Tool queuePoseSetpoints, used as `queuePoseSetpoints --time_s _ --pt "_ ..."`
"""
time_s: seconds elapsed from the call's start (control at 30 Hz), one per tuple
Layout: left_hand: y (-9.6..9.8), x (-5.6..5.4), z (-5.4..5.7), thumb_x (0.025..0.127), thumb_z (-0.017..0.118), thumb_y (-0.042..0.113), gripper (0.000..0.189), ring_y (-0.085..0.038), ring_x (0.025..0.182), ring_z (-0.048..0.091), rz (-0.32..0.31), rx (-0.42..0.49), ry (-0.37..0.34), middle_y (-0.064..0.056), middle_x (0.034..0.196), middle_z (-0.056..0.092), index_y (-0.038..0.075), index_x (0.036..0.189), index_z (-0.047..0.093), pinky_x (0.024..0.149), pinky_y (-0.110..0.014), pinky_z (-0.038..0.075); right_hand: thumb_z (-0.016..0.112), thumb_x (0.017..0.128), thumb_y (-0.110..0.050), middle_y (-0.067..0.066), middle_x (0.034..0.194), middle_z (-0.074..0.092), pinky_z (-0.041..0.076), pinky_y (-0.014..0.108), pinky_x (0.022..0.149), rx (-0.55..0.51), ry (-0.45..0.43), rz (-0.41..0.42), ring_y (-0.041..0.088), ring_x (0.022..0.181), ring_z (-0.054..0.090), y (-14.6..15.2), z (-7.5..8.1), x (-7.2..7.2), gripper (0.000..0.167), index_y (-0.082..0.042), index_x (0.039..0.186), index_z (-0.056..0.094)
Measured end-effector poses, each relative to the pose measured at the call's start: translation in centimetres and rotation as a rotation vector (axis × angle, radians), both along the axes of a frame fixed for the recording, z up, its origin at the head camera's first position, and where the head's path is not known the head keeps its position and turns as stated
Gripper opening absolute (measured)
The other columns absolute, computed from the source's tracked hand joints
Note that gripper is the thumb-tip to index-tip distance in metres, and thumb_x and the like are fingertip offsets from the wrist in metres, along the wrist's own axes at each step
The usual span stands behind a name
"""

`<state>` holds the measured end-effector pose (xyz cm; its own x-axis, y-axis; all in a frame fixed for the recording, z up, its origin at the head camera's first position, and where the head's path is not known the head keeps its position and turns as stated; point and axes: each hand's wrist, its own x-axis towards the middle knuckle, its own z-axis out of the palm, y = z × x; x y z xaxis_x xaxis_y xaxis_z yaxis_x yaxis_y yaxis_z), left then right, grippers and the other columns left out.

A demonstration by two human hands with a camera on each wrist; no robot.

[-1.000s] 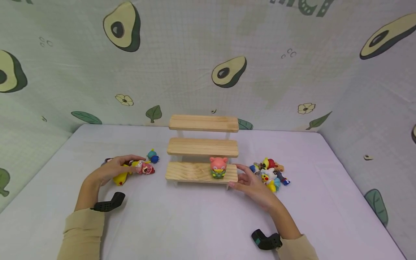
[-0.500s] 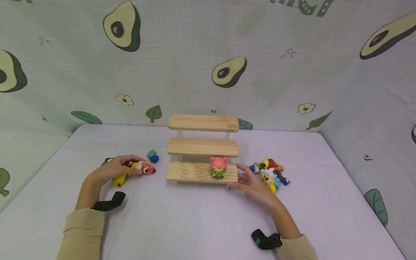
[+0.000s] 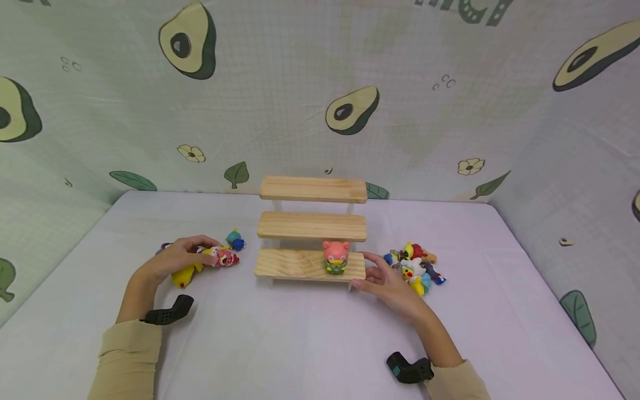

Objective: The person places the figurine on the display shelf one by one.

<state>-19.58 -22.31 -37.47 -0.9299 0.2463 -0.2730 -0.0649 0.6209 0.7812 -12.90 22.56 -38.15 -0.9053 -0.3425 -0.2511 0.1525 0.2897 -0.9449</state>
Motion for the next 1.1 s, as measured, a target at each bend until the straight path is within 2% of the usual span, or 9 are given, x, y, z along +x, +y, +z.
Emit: queuePoseSetpoints --time_s 0.13,0.2,0.4,0.6,0.9,1.1 --pt "-0.09 0.02 0.08 0.084 0.066 0.039 0.042 -0.025 0.1 0.047 0.022 0.018 0.001 -0.011 0.121 0.053 0.012 0.115 0.059 0.082 -0.03 0.041 0.061 0.091 -0.023 0.022 0.132 0.047 0.042 0.027 0.09 -0.002 -0.009 -0.009 0.016 0.106 0.053 -0.04 -0.02 -0.02 0.073 -0.011 0.147 0.016" --pt "-0.13 0.02 0.1 0.084 0.066 0.04 0.042 -0.024 0.099 0.048 0.009 0.024 0.006 -0.011 0.121 0.053 0.011 0.115 0.059 0.081 -0.029 0.041 0.061 0.09 -0.024 0.021 0.133 0.047 0.042 0.027 0.089 -0.001 -0.015 -0.016 0.015 0.106 0.053 -0.06 -0.05 -0.03 0.073 -0.012 0.147 0.016" --pt "-0.27 0.11 0.1 0.085 0.066 0.038 0.044 -0.024 0.105 0.047 -0.075 0.034 0.014 -0.012 0.125 0.053 0.013 0.12 0.06 0.086 -0.03 0.04 0.061 0.09 -0.025 0.021 0.135 0.045 0.042 0.027 0.09 0.007 -0.019 -0.023 0.016 0.109 0.053 -0.08 -0.23 -0.05 0.073 -0.012 0.147 0.016" --pt "-0.23 0.09 0.17 0.081 0.07 0.038 0.046 -0.024 0.107 0.044 -0.128 0.008 0.013 -0.009 0.124 0.057 0.017 0.121 0.062 0.086 -0.033 0.038 0.062 0.09 -0.025 0.02 0.134 0.046 0.041 0.03 0.091 0.012 -0.025 -0.037 0.02 0.11 0.051 -0.2 -0.23 -0.01 0.073 -0.013 0.147 0.017" --pt "0.05 0.17 0.48 0.079 0.072 0.038 0.043 -0.024 0.104 0.044 -0.126 -0.018 0.006 -0.006 0.115 0.059 0.015 0.115 0.064 0.082 -0.032 0.038 0.06 0.09 -0.024 0.021 0.134 0.046 0.041 0.029 0.091 0.015 -0.017 -0.022 0.019 0.108 0.052 -0.11 -0.04 0.03 0.072 -0.012 0.147 0.016" --pt "0.11 0.25 0.96 0.081 0.07 0.037 0.043 -0.024 0.1 0.048 -0.082 -0.016 -0.002 -0.009 0.114 0.058 0.014 0.117 0.062 0.08 -0.03 0.042 0.06 0.091 -0.024 0.022 0.134 0.046 0.041 0.029 0.091 0.013 -0.013 -0.014 0.018 0.108 0.052 -0.1 0.03 0.05 0.073 -0.011 0.147 0.015"
